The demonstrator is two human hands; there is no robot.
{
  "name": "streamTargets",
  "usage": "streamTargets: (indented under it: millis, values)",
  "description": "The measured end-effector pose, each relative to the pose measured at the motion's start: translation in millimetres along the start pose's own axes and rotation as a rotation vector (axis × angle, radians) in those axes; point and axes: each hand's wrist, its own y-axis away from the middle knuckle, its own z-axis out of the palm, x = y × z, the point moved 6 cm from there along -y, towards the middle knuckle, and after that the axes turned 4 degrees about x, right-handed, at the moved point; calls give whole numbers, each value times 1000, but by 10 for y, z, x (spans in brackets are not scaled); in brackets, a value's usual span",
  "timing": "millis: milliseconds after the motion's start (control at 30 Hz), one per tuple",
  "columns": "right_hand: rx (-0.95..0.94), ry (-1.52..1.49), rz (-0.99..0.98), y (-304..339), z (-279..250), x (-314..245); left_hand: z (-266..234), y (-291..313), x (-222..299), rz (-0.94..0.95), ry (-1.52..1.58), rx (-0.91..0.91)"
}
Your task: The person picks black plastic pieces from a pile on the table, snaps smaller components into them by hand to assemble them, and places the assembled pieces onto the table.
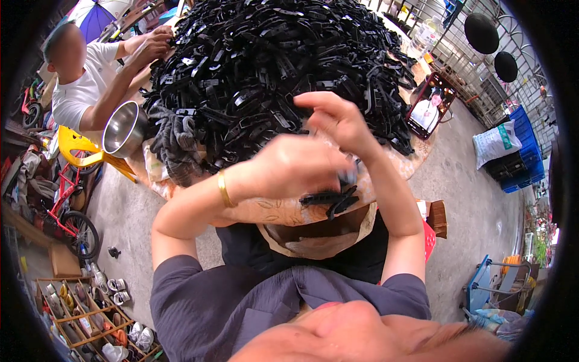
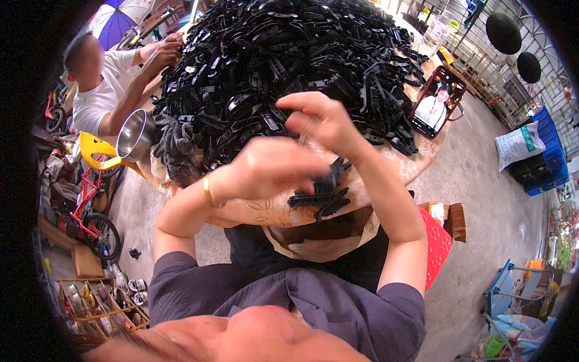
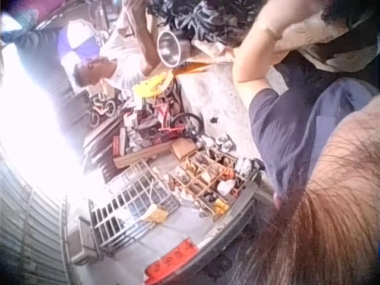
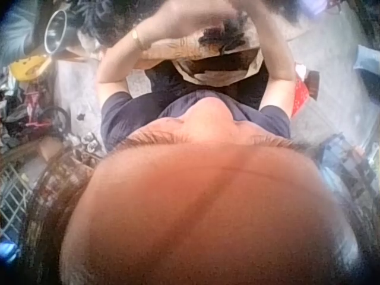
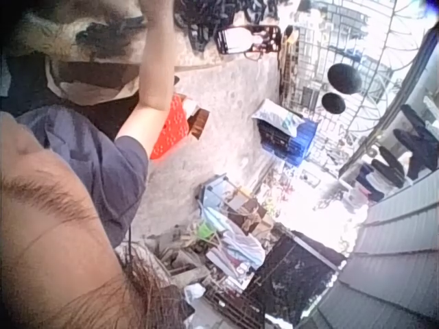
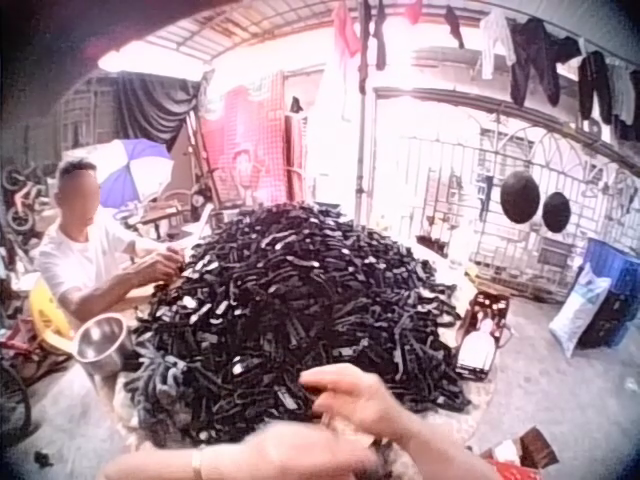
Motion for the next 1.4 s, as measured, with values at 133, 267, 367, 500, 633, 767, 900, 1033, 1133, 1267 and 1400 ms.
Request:
streamTargets:
  millis: [133, 267, 367, 500, 633, 767, 900, 1033, 1133, 1267, 1400]
  values:
    - [-255, 674, -611, 133, 455, -201, 503, 150, 342, 314, 20, -460]
    - [-197, 830, -562, 27, 354, -85, 667, 232, 482, 354, -17, -489]
    - [-102, 889, -544, 44, 241, -94, 845, 356, 460, 372, -150, -619]
    - [-66, 936, -509, 71, 251, -101, 795, 315, 502, 411, -152, -495]
    - [-37, 926, -493, 106, 171, -136, 350, 149, 337, 60, -126, -500]
    - [54, 960, -524, 88, 12, -136, -297, 362, 47, -353, -502, -514]
    - [129, 917, -487, 37, -57, -128, -311, 747, -161, -392, -674, -524]
    - [168, 851, -397, 11, -106, -98, -178, 600, -511, -294, -810, -510]
    - [213, 771, -274, -23, -206, 13, -93, 432, -760, -255, -862, -425]
    - [493, 512, -298, -23, -430, 30, 27, 180, -1047, -144, -1031, -364]
    - [549, 409, -281, -24, -446, -39, -218, -155, -1348, -219, -1144, -166]
